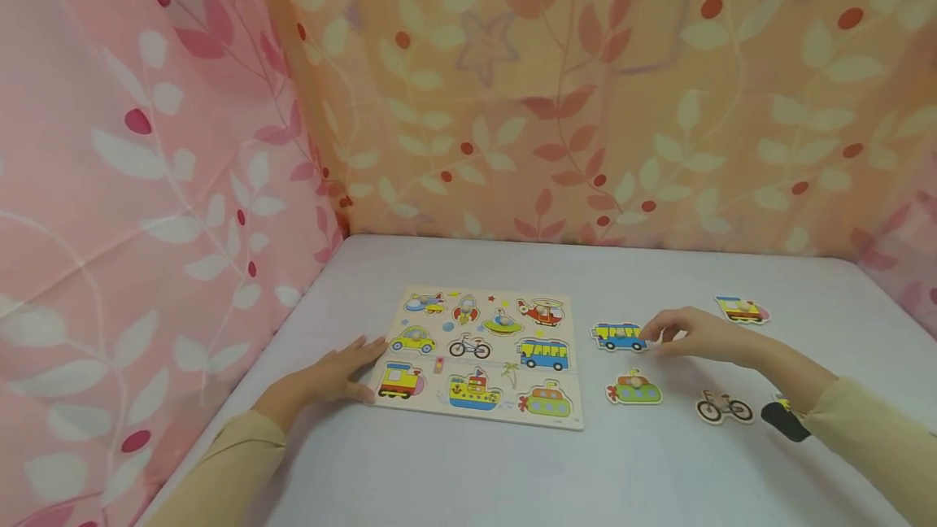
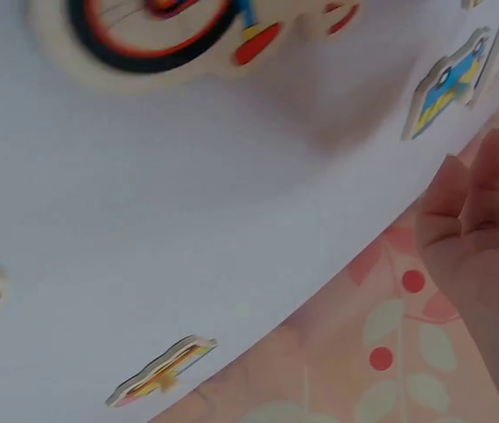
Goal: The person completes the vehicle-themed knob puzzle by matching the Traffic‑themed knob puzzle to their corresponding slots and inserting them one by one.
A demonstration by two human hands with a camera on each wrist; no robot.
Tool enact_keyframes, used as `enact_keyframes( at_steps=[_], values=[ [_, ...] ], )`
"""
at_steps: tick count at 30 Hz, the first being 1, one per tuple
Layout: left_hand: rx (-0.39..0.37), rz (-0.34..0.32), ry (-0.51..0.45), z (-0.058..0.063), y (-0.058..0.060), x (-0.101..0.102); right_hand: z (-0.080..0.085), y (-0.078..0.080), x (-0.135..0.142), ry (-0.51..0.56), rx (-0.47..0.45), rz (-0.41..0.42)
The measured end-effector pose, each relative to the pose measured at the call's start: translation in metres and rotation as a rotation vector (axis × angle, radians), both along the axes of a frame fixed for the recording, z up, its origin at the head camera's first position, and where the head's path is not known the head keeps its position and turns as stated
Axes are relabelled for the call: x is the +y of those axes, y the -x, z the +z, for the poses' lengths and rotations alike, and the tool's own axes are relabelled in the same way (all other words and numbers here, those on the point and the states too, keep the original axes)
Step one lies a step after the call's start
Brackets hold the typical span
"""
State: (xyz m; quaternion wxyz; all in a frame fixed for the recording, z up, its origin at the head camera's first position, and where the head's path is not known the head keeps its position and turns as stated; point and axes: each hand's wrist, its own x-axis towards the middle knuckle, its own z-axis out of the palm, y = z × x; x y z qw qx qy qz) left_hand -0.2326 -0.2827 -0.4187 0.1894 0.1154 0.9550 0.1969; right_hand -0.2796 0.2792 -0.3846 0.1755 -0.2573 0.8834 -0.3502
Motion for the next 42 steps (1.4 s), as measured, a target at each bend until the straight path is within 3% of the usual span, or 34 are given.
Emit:
enact_keyframes(
  at_steps=[5,14,20,28,42],
  values=[
    [0.001,0.0,-0.005,0.001,0.0,0.0,-0.005,0.001,0.028,0.02,-0.034,0.071],
    [0.012,-0.017,-0.018,0.003,-0.003,0.001,-0.01,-0.002,0.066,-0.046,-0.113,0.236],
    [0.011,-0.01,-0.012,0.003,-0.002,0.001,-0.012,-0.005,0.074,-0.122,-0.219,0.22],
    [0.008,-0.012,-0.028,0.004,-0.005,0.0,-0.018,-0.01,0.071,-0.203,-0.214,0.177],
    [0.005,-0.016,-0.034,0.004,-0.004,0.0,-0.024,-0.015,0.067,-0.238,-0.156,0.141]
  ],
)
